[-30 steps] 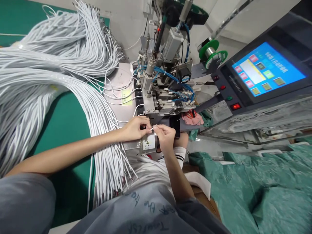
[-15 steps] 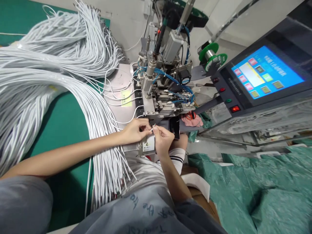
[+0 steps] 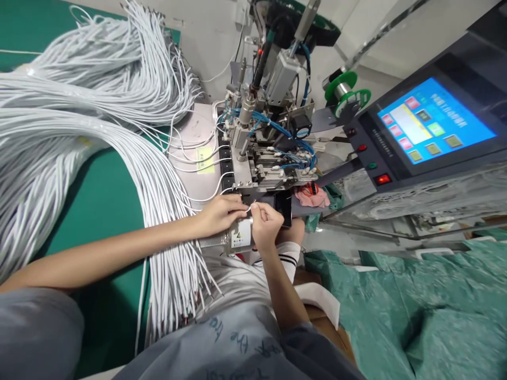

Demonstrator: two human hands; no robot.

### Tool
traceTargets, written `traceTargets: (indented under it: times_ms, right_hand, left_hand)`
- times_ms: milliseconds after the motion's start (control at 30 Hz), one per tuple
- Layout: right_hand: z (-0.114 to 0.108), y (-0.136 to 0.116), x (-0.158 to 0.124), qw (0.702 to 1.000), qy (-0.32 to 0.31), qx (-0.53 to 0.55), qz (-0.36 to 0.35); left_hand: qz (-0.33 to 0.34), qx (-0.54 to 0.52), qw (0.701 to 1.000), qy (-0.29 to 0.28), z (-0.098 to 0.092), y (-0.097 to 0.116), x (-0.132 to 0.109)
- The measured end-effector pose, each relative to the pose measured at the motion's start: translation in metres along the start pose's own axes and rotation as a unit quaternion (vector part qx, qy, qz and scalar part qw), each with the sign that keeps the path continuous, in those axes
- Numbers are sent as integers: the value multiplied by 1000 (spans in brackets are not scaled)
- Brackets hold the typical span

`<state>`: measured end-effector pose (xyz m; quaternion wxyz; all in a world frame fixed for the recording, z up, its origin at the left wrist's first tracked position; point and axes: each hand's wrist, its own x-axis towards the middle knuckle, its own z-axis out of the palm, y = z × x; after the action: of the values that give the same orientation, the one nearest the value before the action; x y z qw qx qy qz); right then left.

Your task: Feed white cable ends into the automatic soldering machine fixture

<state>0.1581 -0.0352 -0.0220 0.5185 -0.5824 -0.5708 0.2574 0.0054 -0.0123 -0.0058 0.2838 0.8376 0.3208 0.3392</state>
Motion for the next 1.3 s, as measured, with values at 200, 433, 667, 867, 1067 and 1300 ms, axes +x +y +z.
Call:
traceTargets:
  times_ms: [200, 433, 667, 867, 1067, 1300]
  right_hand:
    - [-5, 28, 14, 986, -110, 70, 100]
    - [3, 43, 19, 963, -148, 133, 184]
    - [6, 47, 20, 955, -160, 156, 195]
    - [8, 51, 19, 946, -183, 166, 212]
    - [7, 52, 20, 941, -194, 161, 224]
    - [5, 47, 26, 944, -161, 176, 228]
  left_hand:
    - [-43, 235, 960, -146, -5, -6, 0]
    - [-62, 263, 944, -189, -5, -8, 4]
    - [-40, 255, 947, -193, -7, -8, 3]
    - [-20, 304, 930, -206, -8, -5, 5]
    - [-16, 314, 924, -218, -8, -5, 6]
    - [9, 327, 918, -224, -8, -6, 6]
